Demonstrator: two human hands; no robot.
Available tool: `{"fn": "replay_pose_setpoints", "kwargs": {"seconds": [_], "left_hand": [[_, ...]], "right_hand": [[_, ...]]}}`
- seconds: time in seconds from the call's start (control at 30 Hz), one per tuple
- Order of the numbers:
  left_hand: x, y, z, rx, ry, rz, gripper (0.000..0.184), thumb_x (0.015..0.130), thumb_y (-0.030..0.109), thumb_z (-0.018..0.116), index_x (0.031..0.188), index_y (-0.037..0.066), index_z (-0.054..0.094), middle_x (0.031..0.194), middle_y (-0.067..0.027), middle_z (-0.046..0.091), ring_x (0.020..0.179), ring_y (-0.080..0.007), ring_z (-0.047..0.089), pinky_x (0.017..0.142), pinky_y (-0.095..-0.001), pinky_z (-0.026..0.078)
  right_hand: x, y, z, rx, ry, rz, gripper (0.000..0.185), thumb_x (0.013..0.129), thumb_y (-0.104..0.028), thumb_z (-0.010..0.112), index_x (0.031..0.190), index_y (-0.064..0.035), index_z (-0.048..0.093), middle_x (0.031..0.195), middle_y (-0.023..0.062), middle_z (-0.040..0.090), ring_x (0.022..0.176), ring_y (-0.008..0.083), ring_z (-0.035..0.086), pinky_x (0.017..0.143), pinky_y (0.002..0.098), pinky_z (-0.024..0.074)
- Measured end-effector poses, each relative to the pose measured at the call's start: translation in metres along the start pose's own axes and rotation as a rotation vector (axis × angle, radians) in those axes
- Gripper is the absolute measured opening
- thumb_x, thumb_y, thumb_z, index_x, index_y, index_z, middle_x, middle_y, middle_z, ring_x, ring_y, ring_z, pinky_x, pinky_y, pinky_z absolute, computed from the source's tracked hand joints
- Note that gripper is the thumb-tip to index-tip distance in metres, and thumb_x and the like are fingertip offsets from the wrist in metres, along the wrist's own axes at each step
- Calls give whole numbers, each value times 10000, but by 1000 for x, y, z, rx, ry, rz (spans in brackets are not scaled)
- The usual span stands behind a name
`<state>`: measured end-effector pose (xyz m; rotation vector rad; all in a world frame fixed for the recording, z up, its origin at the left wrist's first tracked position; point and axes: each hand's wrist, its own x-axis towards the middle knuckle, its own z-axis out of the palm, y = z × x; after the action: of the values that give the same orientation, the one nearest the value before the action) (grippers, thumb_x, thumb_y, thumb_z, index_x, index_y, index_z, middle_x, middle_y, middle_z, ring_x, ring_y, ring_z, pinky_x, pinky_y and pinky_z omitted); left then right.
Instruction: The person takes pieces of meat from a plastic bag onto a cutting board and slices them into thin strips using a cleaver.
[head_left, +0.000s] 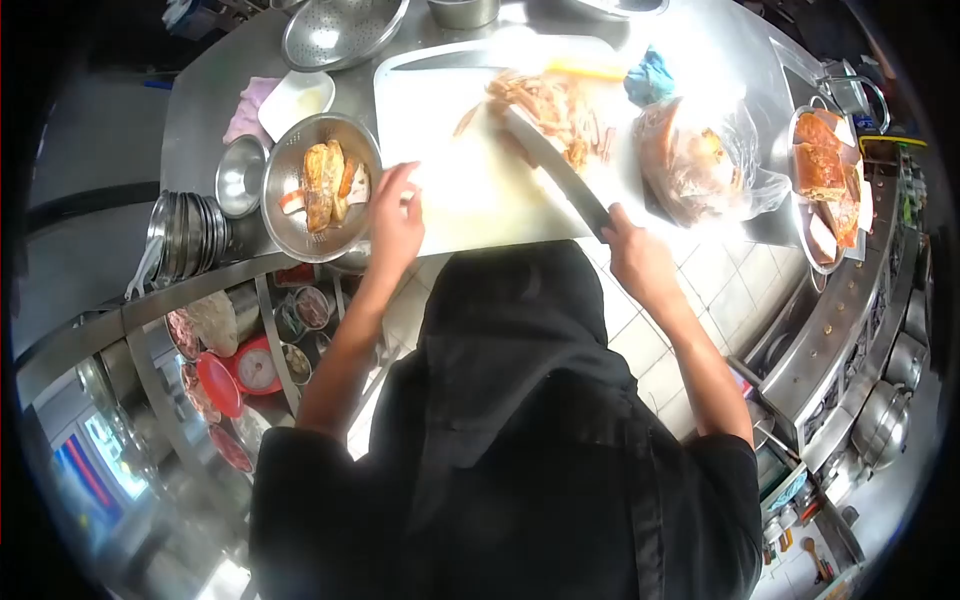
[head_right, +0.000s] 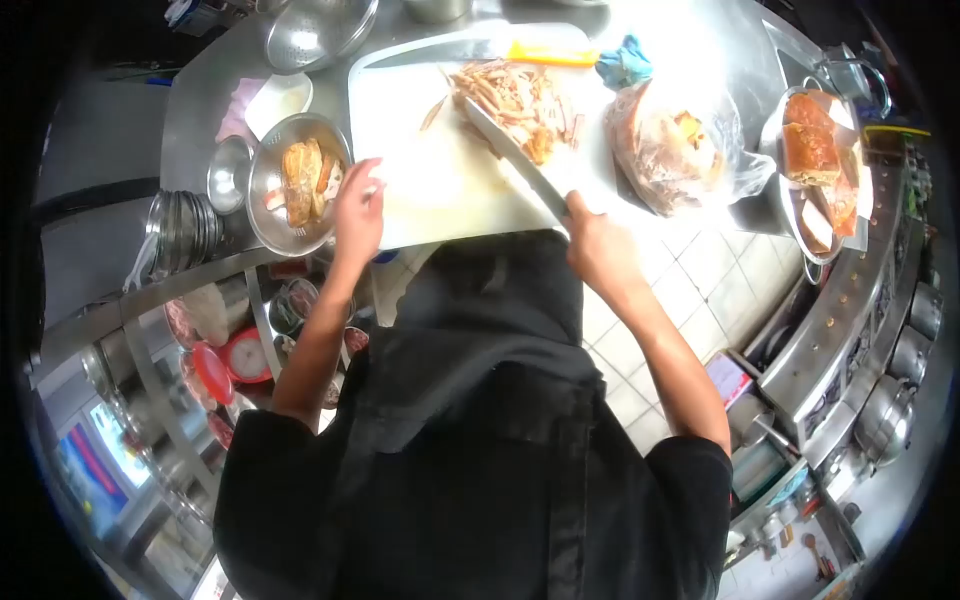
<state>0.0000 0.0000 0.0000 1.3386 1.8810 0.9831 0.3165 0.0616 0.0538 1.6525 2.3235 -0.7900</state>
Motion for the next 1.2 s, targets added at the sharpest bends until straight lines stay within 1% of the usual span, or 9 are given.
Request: {"fn": "replay_pose_setpoints", "kwargs": {"seconds": [0.23,0.33,0.43,0.5,0.7,0.73,0.87,1.0,1.2], "left_hand": [[105,-11,68,170,83,123,437,766,-114,495,1187,-19,566,1083,-125,595,890,-201,591,762,-293,504],[125,12,68,-10,-243,-93,447,760,-104,488,1186,-3,578,1080,-126,588,840,-203,589,752,-315,511],[168,15,62,387,131,242,452,782,-62,494,1214,44,580,1069,-126,637,769,-204,592,730,-322,508],[195,12,71,315,7,199,363,757,-4,527,1103,34,632,1003,-192,649,859,-347,630,788,-382,491],[170,105,103,604,-280,159,312,753,140,646,1060,86,672,922,-195,669,903,-350,635,799,-393,490],[163,147,103,921,-368,198,311,754,110,622,1060,77,671,942,-195,659,909,-377,617,791,-409,486],[128,295,138,572,-707,417,309,768,24,555,1053,64,668,946,-175,661,905,-352,614,856,-410,463],[126,317,242,610,-771,902,312,771,-74,493,1043,-27,639,945,-199,656,933,-363,609,831,-395,476],[208,266,371,917,-1166,513,283,785,114,577,1053,31,615,1036,-167,635,879,-300,632,783,-411,508]], "right_hand": [[-29,47,-6,252,127,-175,188,869,-130,553,1023,-39,496,612,240,574,597,439,582,550,528,448],[-27,58,-3,232,78,-199,184,869,-139,545,1024,-49,501,632,220,596,610,419,598,567,519,461],[-21,62,-3,171,-12,-239,195,887,-148,535,1037,-39,477,658,222,605,640,420,604,586,516,468],[-16,63,-12,200,-36,-233,192,885,-155,530,1042,-54,488,689,203,627,658,398,617,588,498,481],[-10,75,-10,236,-95,-286,274,802,-100,576,1065,-57,511,737,182,650,711,366,647,626,473,502],[-10,75,-10,256,-83,-259,274,802,-100,576,1065,-57,511,737,182,650,711,366,647,626,473,502],[-9,77,-11,266,-149,-255,361,765,-77,590,1117,-60,515,774,177,660,725,352,656,631,449,512],[-7,81,-14,306,-164,-286,383,761,-73,592,1136,-55,517,786,175,663,740,350,658,628,443,516],[-8,85,-15,337,-155,-278,348,767,-66,583,1109,-43,529,795,172,665,750,350,660,625,438,523]]}}
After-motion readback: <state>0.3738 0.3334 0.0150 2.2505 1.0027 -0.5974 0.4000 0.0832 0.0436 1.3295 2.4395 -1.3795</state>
